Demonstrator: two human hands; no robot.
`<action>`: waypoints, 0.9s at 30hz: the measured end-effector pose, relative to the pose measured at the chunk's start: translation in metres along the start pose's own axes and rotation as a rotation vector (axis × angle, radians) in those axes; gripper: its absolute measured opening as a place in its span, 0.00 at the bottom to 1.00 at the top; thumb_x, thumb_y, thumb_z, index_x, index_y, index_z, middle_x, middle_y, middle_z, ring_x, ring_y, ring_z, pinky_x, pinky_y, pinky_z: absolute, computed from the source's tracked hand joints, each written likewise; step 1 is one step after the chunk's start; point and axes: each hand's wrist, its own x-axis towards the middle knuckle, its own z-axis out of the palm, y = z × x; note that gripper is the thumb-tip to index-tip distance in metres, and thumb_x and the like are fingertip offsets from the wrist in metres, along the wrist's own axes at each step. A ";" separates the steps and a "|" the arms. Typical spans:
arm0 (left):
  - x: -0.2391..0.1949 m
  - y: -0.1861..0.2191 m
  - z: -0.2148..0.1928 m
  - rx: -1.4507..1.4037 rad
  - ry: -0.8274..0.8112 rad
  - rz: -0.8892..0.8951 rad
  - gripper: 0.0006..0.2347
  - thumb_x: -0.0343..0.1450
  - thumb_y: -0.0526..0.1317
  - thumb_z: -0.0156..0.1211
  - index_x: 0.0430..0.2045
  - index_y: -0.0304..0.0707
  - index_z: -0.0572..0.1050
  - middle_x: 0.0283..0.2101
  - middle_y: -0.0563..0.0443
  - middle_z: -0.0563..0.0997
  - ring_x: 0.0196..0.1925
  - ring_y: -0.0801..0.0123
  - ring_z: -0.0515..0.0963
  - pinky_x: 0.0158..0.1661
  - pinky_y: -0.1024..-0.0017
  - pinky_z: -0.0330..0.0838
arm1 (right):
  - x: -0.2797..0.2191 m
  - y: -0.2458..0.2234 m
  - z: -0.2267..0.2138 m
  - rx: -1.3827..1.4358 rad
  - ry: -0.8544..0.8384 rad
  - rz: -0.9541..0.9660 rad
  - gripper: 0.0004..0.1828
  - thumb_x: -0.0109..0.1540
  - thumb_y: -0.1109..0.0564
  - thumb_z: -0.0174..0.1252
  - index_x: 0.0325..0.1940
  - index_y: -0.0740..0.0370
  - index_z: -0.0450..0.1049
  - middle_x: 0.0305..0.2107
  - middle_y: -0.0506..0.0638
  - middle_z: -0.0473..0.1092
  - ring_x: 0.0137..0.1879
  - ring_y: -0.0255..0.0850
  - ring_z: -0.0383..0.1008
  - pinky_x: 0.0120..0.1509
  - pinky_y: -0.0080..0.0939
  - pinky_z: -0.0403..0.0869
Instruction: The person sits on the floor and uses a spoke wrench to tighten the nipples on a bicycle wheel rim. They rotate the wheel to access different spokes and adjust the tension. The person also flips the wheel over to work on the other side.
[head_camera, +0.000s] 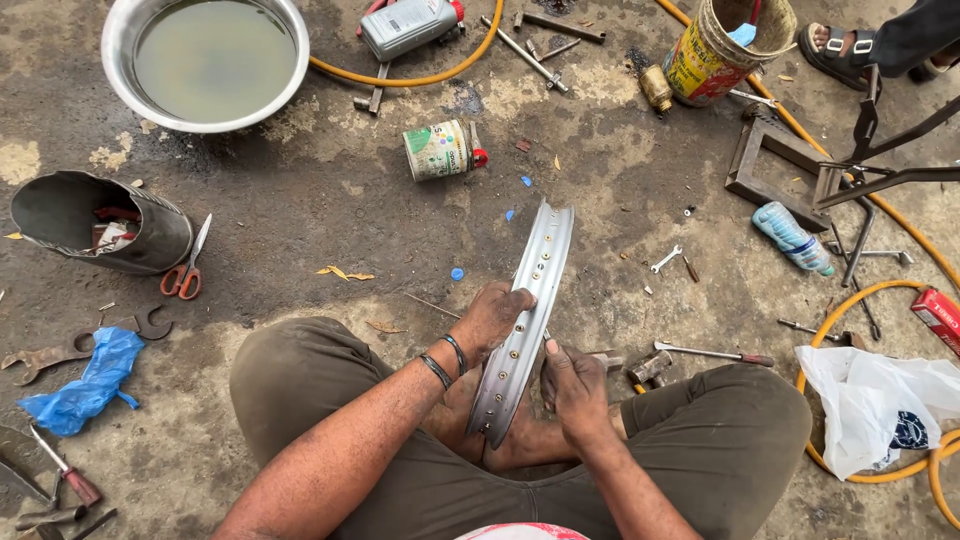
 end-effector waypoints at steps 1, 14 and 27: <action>0.000 -0.001 0.000 0.031 -0.006 -0.013 0.20 0.67 0.55 0.58 0.25 0.30 0.76 0.23 0.52 0.75 0.24 0.72 0.74 0.28 0.70 0.73 | 0.002 -0.010 -0.006 0.057 -0.003 0.058 0.27 0.71 0.46 0.54 0.19 0.55 0.61 0.10 0.41 0.56 0.16 0.32 0.52 0.20 0.35 0.55; -0.014 0.010 0.001 -0.038 -0.008 -0.027 0.18 0.66 0.52 0.57 0.31 0.31 0.76 0.25 0.48 0.79 0.25 0.68 0.79 0.28 0.69 0.77 | 0.018 -0.010 0.003 -0.244 0.056 0.070 0.20 0.68 0.48 0.56 0.23 0.55 0.73 0.12 0.42 0.61 0.16 0.30 0.54 0.17 0.35 0.56; -0.001 -0.008 -0.002 -0.098 0.020 -0.027 0.16 0.67 0.49 0.59 0.30 0.31 0.76 0.26 0.50 0.78 0.24 0.69 0.76 0.28 0.68 0.75 | 0.084 -0.032 -0.019 -0.372 0.199 -0.165 0.25 0.70 0.47 0.54 0.20 0.57 0.64 0.11 0.42 0.58 0.16 0.31 0.54 0.19 0.38 0.55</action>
